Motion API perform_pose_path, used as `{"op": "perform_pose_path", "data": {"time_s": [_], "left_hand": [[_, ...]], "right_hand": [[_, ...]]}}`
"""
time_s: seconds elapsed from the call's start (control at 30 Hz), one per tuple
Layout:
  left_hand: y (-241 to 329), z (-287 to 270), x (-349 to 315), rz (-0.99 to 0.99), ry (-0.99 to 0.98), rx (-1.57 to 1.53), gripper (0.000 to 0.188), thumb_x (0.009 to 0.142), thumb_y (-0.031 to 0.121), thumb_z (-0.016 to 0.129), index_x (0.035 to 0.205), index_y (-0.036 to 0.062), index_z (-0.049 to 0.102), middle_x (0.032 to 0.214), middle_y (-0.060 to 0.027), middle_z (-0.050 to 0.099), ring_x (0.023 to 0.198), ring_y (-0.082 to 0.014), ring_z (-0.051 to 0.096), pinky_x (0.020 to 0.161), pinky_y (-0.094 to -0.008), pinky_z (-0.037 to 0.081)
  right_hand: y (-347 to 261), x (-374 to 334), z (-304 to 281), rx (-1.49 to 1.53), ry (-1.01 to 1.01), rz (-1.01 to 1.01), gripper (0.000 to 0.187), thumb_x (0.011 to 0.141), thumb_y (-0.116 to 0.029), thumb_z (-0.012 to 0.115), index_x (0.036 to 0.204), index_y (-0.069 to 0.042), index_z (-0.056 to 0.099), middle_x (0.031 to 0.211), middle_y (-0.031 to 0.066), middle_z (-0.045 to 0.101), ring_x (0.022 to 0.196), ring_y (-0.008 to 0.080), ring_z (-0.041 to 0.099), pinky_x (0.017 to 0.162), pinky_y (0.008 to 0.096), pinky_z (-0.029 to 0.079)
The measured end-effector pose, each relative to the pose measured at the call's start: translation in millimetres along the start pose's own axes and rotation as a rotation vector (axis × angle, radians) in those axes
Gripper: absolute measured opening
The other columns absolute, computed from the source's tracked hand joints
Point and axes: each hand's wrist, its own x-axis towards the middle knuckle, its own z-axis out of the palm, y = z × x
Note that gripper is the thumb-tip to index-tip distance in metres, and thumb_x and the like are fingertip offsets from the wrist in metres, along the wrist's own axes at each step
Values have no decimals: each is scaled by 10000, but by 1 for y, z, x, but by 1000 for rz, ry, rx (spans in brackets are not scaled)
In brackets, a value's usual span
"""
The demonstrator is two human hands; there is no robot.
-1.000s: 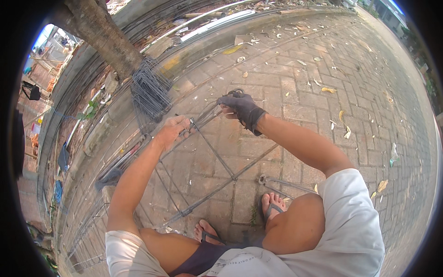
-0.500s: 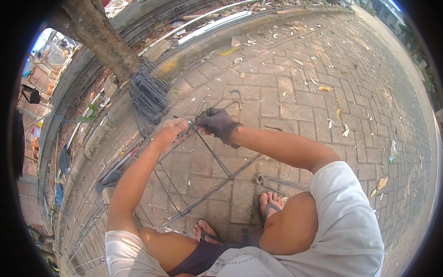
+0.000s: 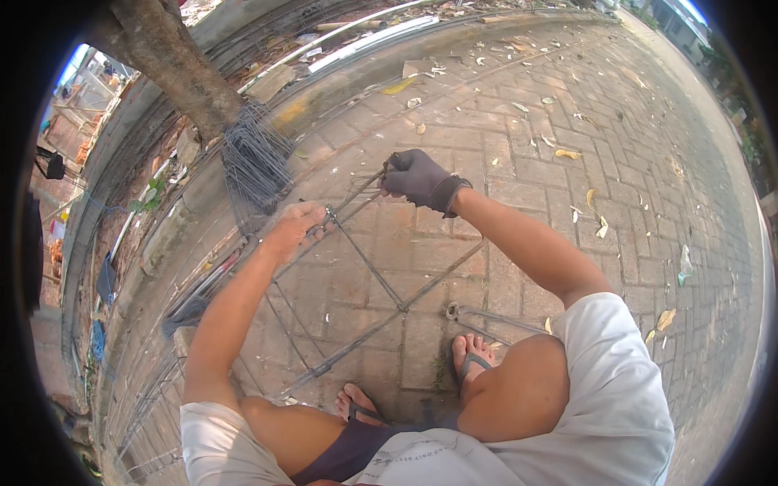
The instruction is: The person assembles a rebar cage by hand, using pliers to bend and secure wire ties at the intersections of vertical and horizontal bars. The person repeatedly positions the bars, wraps wire, and twists the wire to fasten the structure together.
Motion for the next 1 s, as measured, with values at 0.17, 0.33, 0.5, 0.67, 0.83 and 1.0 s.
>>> {"op": "perform_pose_path", "data": {"time_s": [0.17, 0.33, 0.5, 0.67, 0.83, 1.0], "left_hand": [[2, 2, -1, 1, 19, 18, 297, 1031, 388, 652, 1034, 98, 716, 957, -12, 726, 762, -77, 540, 598, -246, 409], [6, 0, -3, -19, 60, -4, 250, 1054, 308, 638, 996, 75, 706, 926, -23, 706, 761, -87, 529, 656, -254, 448], [9, 2, 5, -17, 33, 70, 251, 1053, 290, 643, 970, 61, 705, 874, -26, 692, 719, -86, 525, 631, -251, 423], [10, 8, 3, -23, 90, 51, 244, 1056, 266, 636, 954, 52, 698, 851, -28, 682, 683, -95, 505, 614, -255, 411], [7, 9, 4, -33, 107, 54, 234, 1044, 251, 649, 937, 46, 691, 840, -36, 682, 675, -97, 508, 586, -259, 400], [-3, 5, 9, 26, 86, 110, 242, 1033, 261, 660, 901, 60, 688, 811, -26, 675, 663, -89, 506, 574, -249, 383]], "right_hand": [[-6, -3, 10, 548, -56, -23, 217, 945, -207, 737, 960, -10, 647, 947, 102, 709, 714, 154, 689, 730, 337, 647], [-37, -3, -30, -207, -361, -26, 168, 948, -231, 657, 923, -65, 665, 766, 55, 645, 598, 139, 620, 580, 316, 548], [-38, -14, -54, -1103, -434, -401, 183, 911, -163, 597, 1013, -75, 721, 907, 142, 733, 789, 324, 712, 733, 435, 555], [-24, -41, -24, -658, -198, -130, 150, 921, -135, 630, 1015, -67, 726, 963, 143, 746, 833, 287, 748, 696, 438, 569], [-14, -58, -5, 415, -121, 415, 153, 945, -199, 699, 980, -52, 677, 826, 81, 719, 721, 197, 713, 530, 342, 501], [-14, -86, 18, -622, -259, -13, 145, 940, -188, 640, 982, -64, 703, 822, 136, 716, 779, 285, 737, 624, 444, 536]]}}
